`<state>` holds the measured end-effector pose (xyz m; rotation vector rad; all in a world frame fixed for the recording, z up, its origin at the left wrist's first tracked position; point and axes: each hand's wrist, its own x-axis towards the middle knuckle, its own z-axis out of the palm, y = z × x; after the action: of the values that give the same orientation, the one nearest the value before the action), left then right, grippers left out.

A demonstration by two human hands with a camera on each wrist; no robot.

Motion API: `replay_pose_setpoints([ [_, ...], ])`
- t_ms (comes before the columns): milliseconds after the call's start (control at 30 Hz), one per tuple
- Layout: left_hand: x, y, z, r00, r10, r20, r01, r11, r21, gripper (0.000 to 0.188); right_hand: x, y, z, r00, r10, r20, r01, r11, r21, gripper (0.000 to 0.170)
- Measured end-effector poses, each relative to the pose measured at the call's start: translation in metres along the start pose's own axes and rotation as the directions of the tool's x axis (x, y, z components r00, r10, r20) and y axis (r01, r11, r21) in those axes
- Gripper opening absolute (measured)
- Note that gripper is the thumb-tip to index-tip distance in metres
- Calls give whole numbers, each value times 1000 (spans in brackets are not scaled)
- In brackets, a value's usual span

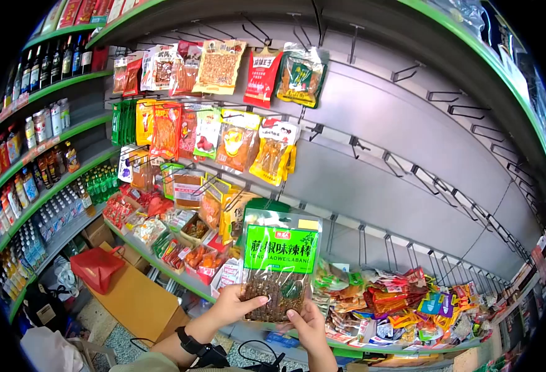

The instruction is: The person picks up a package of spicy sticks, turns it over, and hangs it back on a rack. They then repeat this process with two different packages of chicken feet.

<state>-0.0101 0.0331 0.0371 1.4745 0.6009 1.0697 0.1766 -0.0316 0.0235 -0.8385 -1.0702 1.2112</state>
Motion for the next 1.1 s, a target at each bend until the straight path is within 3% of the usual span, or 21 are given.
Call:
replay_pose_setpoints([
  [133,15,17,8,999,26,21,-25,999,-42,25,5,-22,1,996,43,-81,-44,999,-7,34],
  [267,26,13,4,996,23,81,-15,995,-98,26,15,-34,3,997,-52,-61,51,999,-15,30],
  [367,34,18,-2,995,18,98,-15,999,-33,26,30,-18,-20,993,-119,-4,116,977,-179,28],
  [400,37,22,-4,995,0,98,3,999,-32,26,29,-25,-22,997,-75,24,78,975,-210,26],
  [500,51,17,-9,987,35,158,-22,996,-86,26,42,-38,0,977,-200,-77,195,978,-68,27],
  [600,66,16,-14,987,26,157,-24,1000,-9,25,52,-42,4,974,-203,-105,198,979,-57,28],
  [733,88,17,-24,978,51,201,-6,975,-221,30,81,-49,-4,940,-319,-120,293,936,-194,32],
  [767,94,20,-30,972,72,222,-16,969,-245,31,92,-58,-8,941,-311,-134,280,938,-206,35],
  [833,105,32,-44,957,112,266,-33,958,-284,33,116,-92,2,877,-452,-162,418,885,-207,34],
  [900,119,44,-56,947,130,293,-70,976,-204,32,145,-135,8,811,-576,-105,529,797,-291,35],
  [967,129,57,-66,943,122,308,-76,985,-157,30,164,-185,25,828,-556,-74,509,800,-317,34],
  [1100,148,59,-85,952,58,301,-24,993,-115,32,229,-261,37,742,-670,3,621,686,-379,30],
])
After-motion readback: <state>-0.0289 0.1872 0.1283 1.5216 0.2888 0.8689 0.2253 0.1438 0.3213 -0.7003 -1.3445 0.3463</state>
